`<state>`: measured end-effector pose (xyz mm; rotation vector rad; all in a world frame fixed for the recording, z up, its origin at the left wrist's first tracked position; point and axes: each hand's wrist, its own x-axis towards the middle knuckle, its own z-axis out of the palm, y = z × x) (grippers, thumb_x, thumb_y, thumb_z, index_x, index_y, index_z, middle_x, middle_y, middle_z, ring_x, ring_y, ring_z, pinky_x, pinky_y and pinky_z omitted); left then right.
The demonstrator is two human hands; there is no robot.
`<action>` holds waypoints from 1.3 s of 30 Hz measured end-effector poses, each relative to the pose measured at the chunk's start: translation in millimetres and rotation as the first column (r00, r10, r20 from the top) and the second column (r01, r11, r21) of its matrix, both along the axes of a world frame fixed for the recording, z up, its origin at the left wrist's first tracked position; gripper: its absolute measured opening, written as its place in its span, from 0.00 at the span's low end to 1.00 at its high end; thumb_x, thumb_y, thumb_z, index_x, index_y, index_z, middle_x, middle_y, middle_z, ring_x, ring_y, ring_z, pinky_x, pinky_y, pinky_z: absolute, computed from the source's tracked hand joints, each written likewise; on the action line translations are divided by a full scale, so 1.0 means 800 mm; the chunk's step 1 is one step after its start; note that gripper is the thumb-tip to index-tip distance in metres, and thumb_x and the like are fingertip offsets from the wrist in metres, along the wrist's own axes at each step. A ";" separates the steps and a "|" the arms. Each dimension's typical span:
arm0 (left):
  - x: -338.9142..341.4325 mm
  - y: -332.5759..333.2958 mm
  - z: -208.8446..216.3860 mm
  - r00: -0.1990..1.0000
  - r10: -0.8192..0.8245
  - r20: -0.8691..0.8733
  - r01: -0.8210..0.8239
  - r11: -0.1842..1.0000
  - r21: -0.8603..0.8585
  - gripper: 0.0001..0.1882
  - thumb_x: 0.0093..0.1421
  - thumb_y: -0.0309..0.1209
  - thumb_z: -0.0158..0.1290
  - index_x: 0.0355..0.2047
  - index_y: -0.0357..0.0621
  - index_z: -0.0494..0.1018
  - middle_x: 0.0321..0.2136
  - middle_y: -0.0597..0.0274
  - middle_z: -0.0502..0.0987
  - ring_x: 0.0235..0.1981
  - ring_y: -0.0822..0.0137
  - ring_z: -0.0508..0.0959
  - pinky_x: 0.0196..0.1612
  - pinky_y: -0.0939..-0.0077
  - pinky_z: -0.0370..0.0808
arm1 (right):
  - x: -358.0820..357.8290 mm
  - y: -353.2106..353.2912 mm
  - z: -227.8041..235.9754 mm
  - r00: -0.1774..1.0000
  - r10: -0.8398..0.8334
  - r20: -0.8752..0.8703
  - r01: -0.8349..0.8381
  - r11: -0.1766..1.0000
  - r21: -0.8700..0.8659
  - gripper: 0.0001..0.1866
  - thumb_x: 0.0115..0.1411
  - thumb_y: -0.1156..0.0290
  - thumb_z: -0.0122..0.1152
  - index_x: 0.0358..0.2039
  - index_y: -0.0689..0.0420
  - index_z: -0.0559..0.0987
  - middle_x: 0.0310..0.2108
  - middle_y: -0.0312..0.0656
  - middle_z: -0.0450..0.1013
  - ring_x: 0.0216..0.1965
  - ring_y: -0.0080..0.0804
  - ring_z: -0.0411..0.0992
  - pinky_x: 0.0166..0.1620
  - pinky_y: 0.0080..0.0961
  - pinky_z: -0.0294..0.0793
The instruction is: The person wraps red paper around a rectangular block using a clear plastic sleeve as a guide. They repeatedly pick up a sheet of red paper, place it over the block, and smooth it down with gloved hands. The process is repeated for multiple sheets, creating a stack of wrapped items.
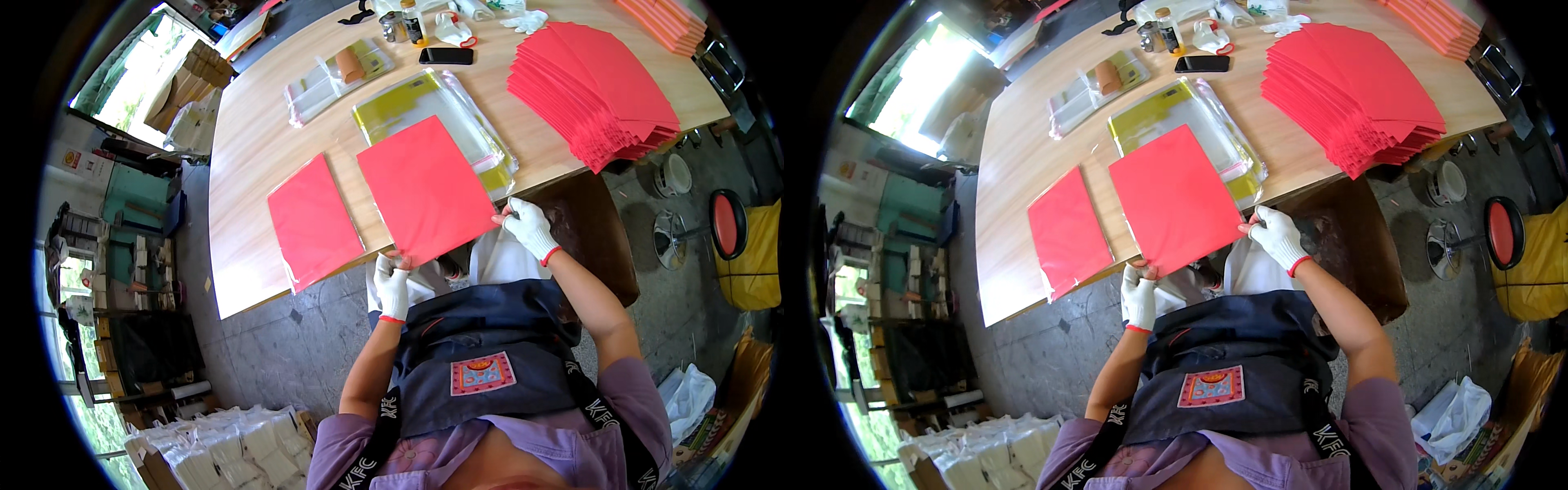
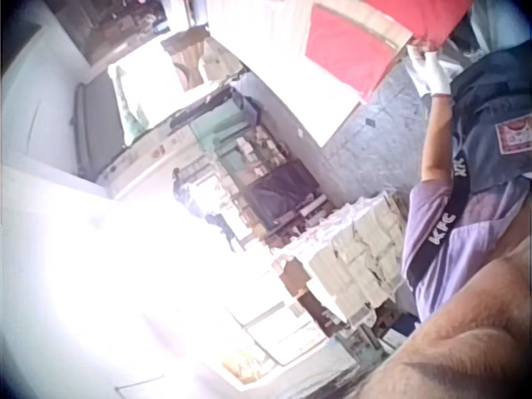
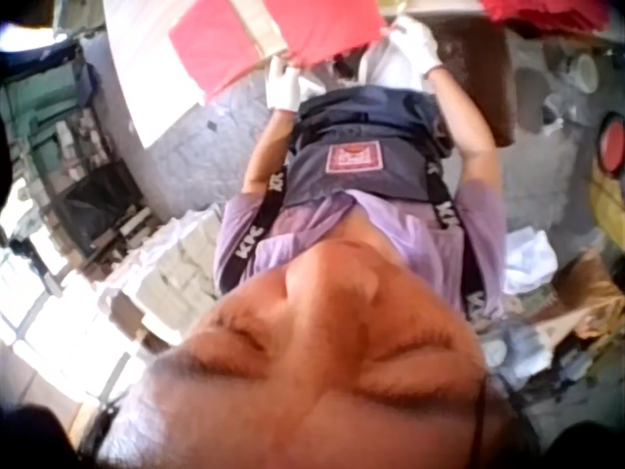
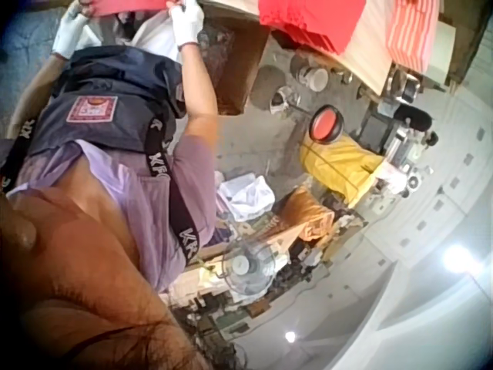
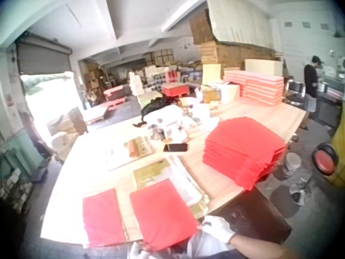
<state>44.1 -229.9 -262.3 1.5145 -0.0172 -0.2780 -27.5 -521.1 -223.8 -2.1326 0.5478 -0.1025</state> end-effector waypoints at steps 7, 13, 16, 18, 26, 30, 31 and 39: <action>0.021 0.043 0.040 0.988 -0.033 -0.151 -0.021 0.939 -0.343 0.18 0.57 0.22 0.51 0.50 0.38 0.67 0.37 0.66 0.74 0.35 0.76 0.73 0.39 0.83 0.69 | 0.006 0.038 -0.012 0.993 0.109 -0.044 -0.060 0.787 0.614 0.07 0.57 0.68 0.58 0.30 0.58 0.74 0.20 0.33 0.70 0.17 0.19 0.68 0.22 0.18 0.69; 0.077 0.168 0.070 0.956 0.251 0.153 -0.239 0.967 -0.089 0.17 0.57 0.21 0.49 0.48 0.38 0.69 0.33 0.72 0.70 0.30 0.82 0.67 0.33 0.87 0.65 | 0.114 0.152 0.010 0.921 0.353 0.163 -0.387 0.796 0.465 0.07 0.55 0.70 0.56 0.29 0.61 0.74 0.21 0.38 0.71 0.25 0.22 0.69 0.29 0.20 0.67; 0.104 0.213 0.091 0.933 0.324 0.156 -0.300 0.940 -0.161 0.17 0.59 0.23 0.47 0.49 0.34 0.67 0.33 0.66 0.72 0.27 0.78 0.70 0.31 0.83 0.71 | 0.168 0.222 0.033 0.910 0.366 0.192 -0.412 0.767 0.491 0.07 0.57 0.71 0.53 0.28 0.63 0.72 0.21 0.44 0.73 0.19 0.28 0.72 0.25 0.25 0.72; 0.116 0.231 0.080 0.925 0.355 0.139 -0.367 0.927 0.079 0.18 0.56 0.23 0.46 0.48 0.33 0.69 0.31 0.65 0.73 0.25 0.77 0.70 0.28 0.83 0.71 | 0.193 0.240 0.012 0.906 0.419 0.059 -0.366 0.707 0.606 0.10 0.57 0.67 0.52 0.31 0.62 0.70 0.20 0.44 0.73 0.18 0.29 0.73 0.21 0.25 0.72; 0.132 0.289 0.019 0.952 0.305 0.018 -0.294 0.900 0.323 0.22 0.52 0.23 0.44 0.49 0.35 0.70 0.29 0.64 0.73 0.19 0.79 0.67 0.18 0.86 0.65 | 0.090 0.137 0.119 0.843 0.499 0.200 -0.482 0.539 0.691 0.14 0.64 0.67 0.43 0.47 0.58 0.70 0.25 0.40 0.72 0.19 0.23 0.69 0.20 0.20 0.69; 0.132 0.313 0.019 0.937 0.137 0.321 -0.329 0.652 0.683 0.27 0.48 0.26 0.48 0.52 0.35 0.65 0.29 0.59 0.73 0.21 0.73 0.69 0.24 0.78 0.68 | 0.012 -0.007 0.146 0.968 -0.137 0.211 -0.064 0.679 0.732 0.08 0.61 0.69 0.46 0.35 0.57 0.73 0.19 0.36 0.67 0.16 0.21 0.65 0.16 0.16 0.62; 0.124 0.279 0.040 0.918 0.120 0.378 -0.381 0.536 0.753 0.27 0.49 0.26 0.50 0.52 0.37 0.65 0.32 0.58 0.72 0.22 0.71 0.70 0.26 0.76 0.68 | -0.010 -0.053 0.146 0.909 -0.389 0.150 0.191 0.708 0.680 0.07 0.60 0.70 0.46 0.32 0.57 0.73 0.18 0.35 0.65 0.14 0.20 0.62 0.14 0.16 0.58; 0.134 0.182 0.076 0.847 0.002 0.531 -0.424 0.605 0.674 0.23 0.53 0.26 0.53 0.50 0.44 0.67 0.42 0.53 0.70 0.37 0.61 0.72 0.34 0.71 0.71 | -0.098 -0.300 0.161 0.552 -0.732 0.400 0.708 0.665 0.239 0.08 0.57 0.69 0.47 0.35 0.56 0.73 0.17 0.33 0.65 0.14 0.20 0.61 0.16 0.18 0.60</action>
